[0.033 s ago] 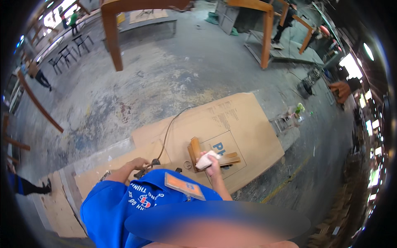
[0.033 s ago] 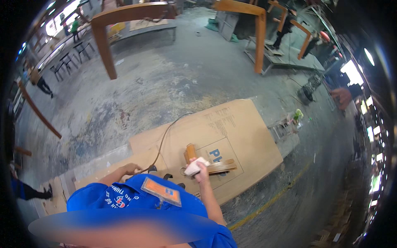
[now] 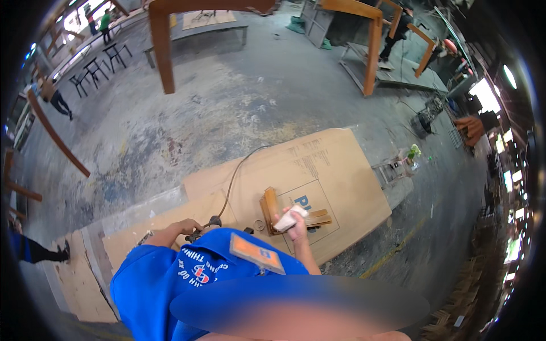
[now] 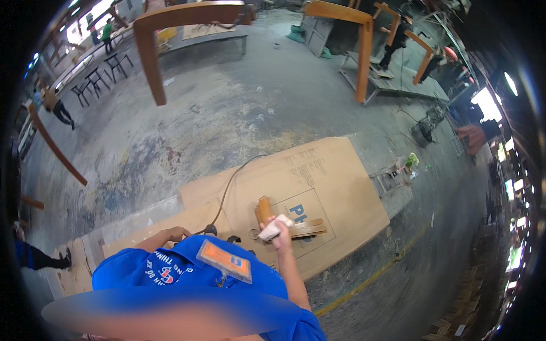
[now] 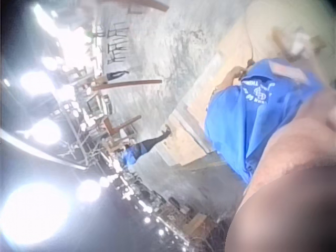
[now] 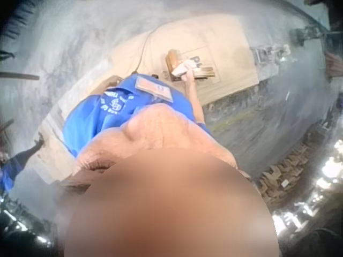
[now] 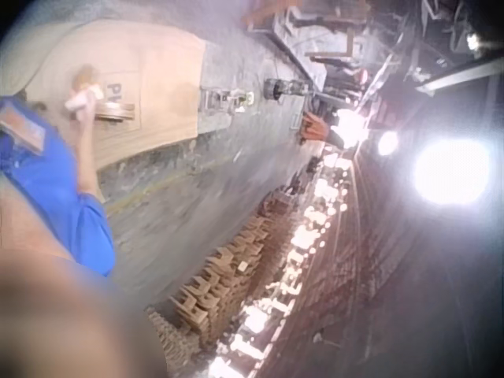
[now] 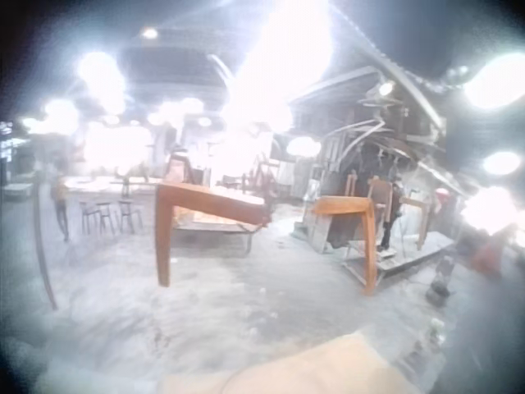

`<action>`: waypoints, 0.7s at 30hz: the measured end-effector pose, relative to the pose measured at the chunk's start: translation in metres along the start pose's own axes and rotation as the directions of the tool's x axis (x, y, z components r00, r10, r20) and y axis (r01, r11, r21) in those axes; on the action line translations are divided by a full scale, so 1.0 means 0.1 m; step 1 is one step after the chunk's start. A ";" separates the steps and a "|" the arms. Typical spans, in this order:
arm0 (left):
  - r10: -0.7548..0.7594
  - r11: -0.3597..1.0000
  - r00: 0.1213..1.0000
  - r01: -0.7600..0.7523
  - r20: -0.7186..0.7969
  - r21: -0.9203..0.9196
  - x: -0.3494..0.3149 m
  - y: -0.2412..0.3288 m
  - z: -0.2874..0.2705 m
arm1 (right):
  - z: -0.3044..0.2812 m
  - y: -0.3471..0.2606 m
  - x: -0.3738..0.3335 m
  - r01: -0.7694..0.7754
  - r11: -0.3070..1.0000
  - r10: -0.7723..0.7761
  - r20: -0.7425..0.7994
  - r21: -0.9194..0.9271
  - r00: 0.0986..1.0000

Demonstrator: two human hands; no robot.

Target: The person repeatedly sprays a wooden chair leg with a handheld spray gun and wipes it with a cloth. They rotate the leg to treat different sides, then place it on a cardboard sheet on the floor. The process is repeated for multiple chair legs in a workshop setting.

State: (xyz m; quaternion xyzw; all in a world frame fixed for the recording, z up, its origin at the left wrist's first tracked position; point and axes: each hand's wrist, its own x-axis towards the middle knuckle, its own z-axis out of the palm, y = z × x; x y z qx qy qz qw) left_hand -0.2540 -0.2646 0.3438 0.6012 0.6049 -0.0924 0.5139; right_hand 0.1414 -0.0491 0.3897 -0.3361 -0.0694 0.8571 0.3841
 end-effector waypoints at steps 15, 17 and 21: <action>-0.094 0.562 0.821 -0.423 -0.563 -0.711 -1.90 -1.04 -0.39 | 3.12 0.55 1.32 0.356 0.877 -0.231 0.368 -0.322 0.901; -0.221 0.412 0.755 -0.501 -0.617 -0.761 -2.15 -1.03 -0.66 | 3.91 0.67 1.57 0.581 0.724 -0.360 0.514 -0.373 0.779; -0.219 0.400 0.372 -0.809 -0.902 -0.431 -2.33 -0.87 -1.16 | 5.39 1.00 1.96 0.792 0.555 -0.521 0.637 -0.252 0.568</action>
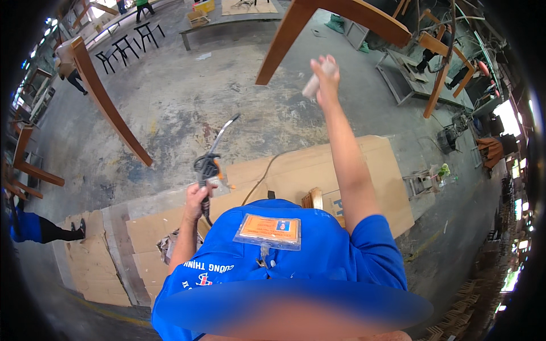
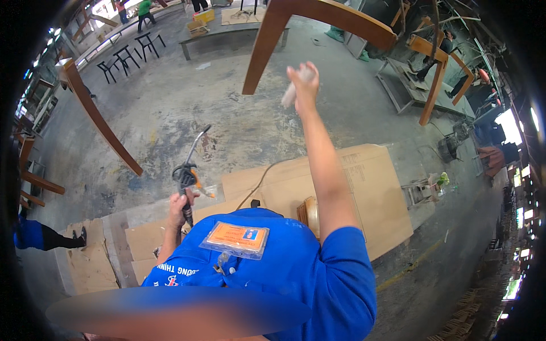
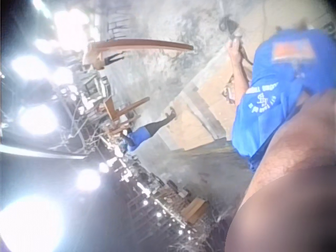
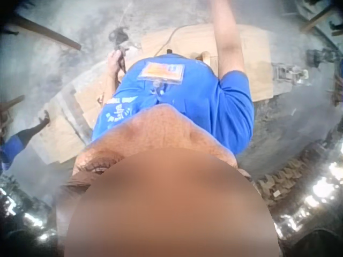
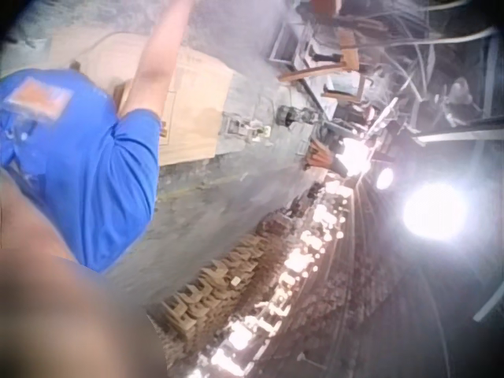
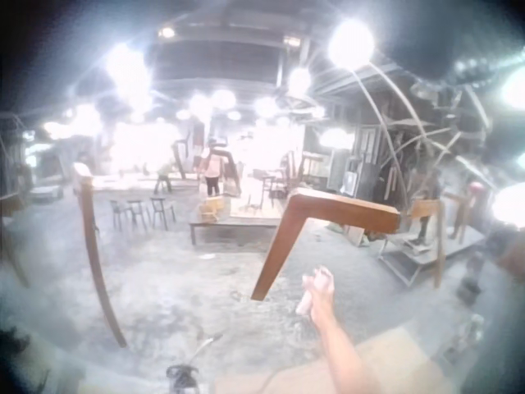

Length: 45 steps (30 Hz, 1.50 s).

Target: The person repeatedly sprays a wooden chair leg with a handheld spray gun and wipes it with a cloth. They rotate the leg to treat different sides, then place it on a cardboard sheet on the floor. The process is repeated for multiple chair legs in a workshop setting.

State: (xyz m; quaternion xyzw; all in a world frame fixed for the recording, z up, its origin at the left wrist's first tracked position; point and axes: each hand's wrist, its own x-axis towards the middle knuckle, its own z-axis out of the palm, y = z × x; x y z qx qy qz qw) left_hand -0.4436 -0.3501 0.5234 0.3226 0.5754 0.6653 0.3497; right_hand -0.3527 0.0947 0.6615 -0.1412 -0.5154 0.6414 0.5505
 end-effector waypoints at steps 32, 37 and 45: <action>0.306 0.626 0.926 -0.370 0.221 0.686 2.80 3.12 1.49 | -0.37 -0.18 1.19 0.043 0.888 0.000 0.093 -0.457 0.996; 0.004 0.755 0.862 -0.335 0.508 0.563 2.64 2.56 1.26 | -0.72 -0.40 1.14 -0.057 0.966 0.148 0.356 -0.252 0.923; 0.006 0.904 0.933 -0.159 0.360 0.397 2.22 1.79 1.18 | -1.07 -0.85 0.87 -0.315 0.946 0.204 0.627 0.070 0.752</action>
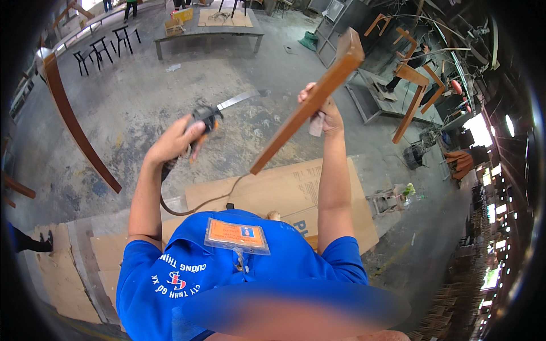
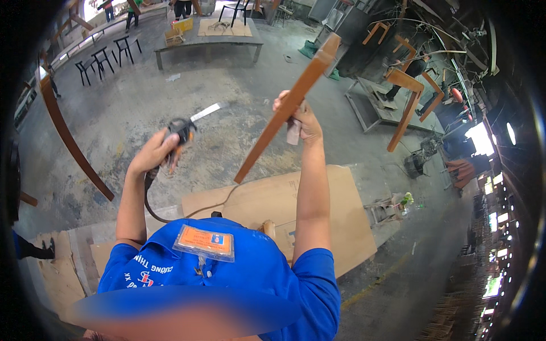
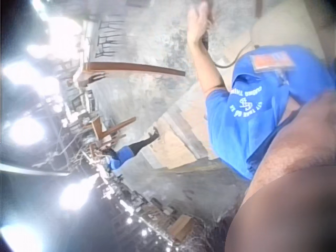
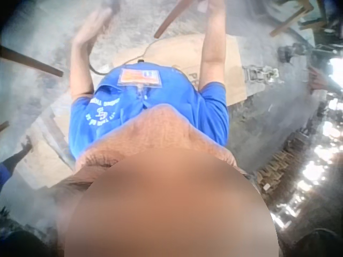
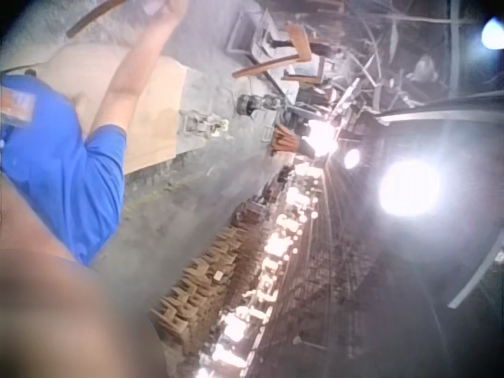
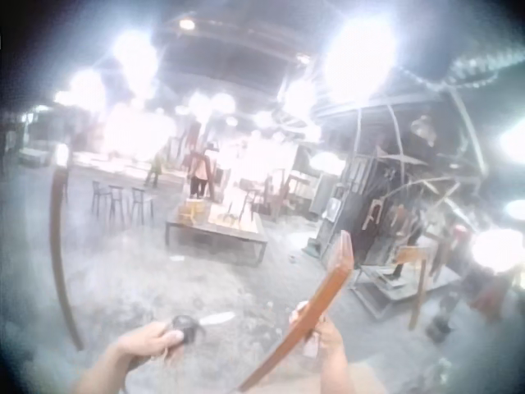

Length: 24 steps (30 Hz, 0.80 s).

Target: The person repeatedly sprays a wooden chair leg with a handheld spray gun and wipes it with a cloth. They rotate the leg to treat different sides, then place it on a cardboard sheet on the floor. The process is repeated for multiple chair legs in a workshop setting.

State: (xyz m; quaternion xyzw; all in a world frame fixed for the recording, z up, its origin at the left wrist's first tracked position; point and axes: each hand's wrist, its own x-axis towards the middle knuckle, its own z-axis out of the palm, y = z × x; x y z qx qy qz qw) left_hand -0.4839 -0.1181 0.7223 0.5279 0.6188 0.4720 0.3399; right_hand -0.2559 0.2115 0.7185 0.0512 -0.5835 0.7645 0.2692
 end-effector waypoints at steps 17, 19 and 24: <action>0.264 0.905 0.862 -0.376 -0.432 -0.197 0.35 0.48 0.62 | 0.43 -0.77 -0.95 -0.089 0.936 -0.028 -0.324 -0.341 0.946; 0.162 0.962 0.929 -0.223 -0.332 -0.157 0.30 0.42 0.56 | 0.39 -0.74 -0.97 -0.086 0.951 -0.004 -0.292 -0.297 0.956; 0.047 0.985 0.935 -0.102 -0.352 -0.140 0.02 0.12 0.71 | 0.32 -0.65 -0.93 -0.075 0.966 0.001 -0.288 -0.247 0.958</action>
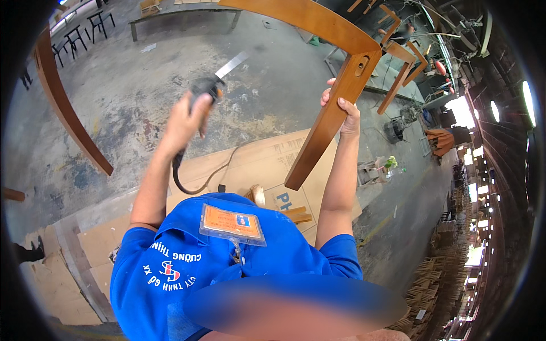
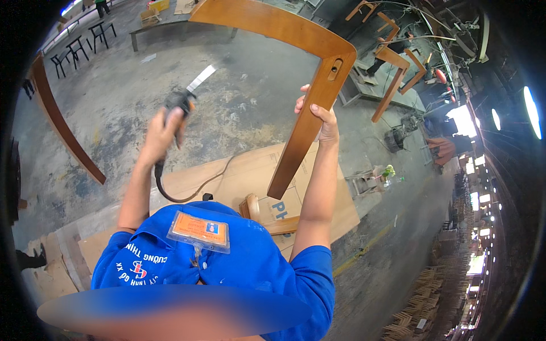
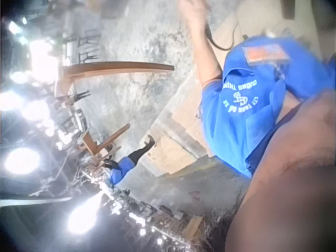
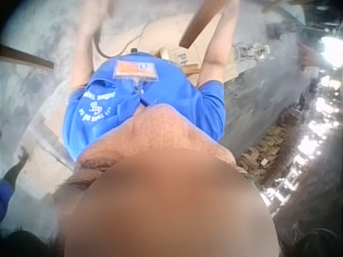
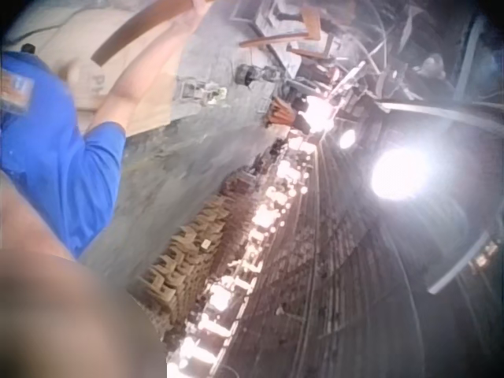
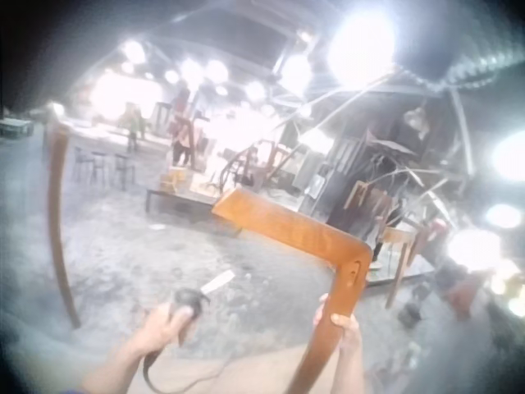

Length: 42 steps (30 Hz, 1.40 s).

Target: The person repeatedly sprays a wooden chair leg with a handheld spray gun and wipes it with a cloth. They rotate the leg to treat different sides, then place it on a cardboard sheet on the floor. The process is repeated for multiple chair legs in a workshop setting.

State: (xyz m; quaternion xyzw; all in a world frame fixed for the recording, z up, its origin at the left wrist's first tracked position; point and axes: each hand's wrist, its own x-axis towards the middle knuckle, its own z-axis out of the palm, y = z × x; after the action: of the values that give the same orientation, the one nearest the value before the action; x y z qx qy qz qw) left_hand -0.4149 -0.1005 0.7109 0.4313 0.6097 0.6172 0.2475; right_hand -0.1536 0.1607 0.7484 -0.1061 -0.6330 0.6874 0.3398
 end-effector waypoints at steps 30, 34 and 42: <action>-0.643 0.766 0.719 0.603 0.264 0.223 -2.77 -1.47 -0.98 | -0.30 0.10 0.00 0.018 0.968 -0.060 0.159 0.251 0.986; -0.474 0.873 0.844 0.414 0.252 0.258 -2.75 -1.97 -0.79 | -0.20 0.10 -0.04 0.049 0.978 -0.061 0.052 0.201 0.997; -0.545 0.836 0.781 0.535 0.305 0.123 -2.70 -2.91 -0.79 | -0.12 0.04 -0.11 0.096 0.995 -0.095 -0.089 0.003 0.991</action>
State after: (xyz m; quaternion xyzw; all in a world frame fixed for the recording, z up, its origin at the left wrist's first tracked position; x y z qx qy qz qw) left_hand -0.4084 -0.3286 0.3763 0.3386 0.6666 0.4309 0.5053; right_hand -0.1400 0.1634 0.7392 -0.1048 -0.6191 0.6674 0.4004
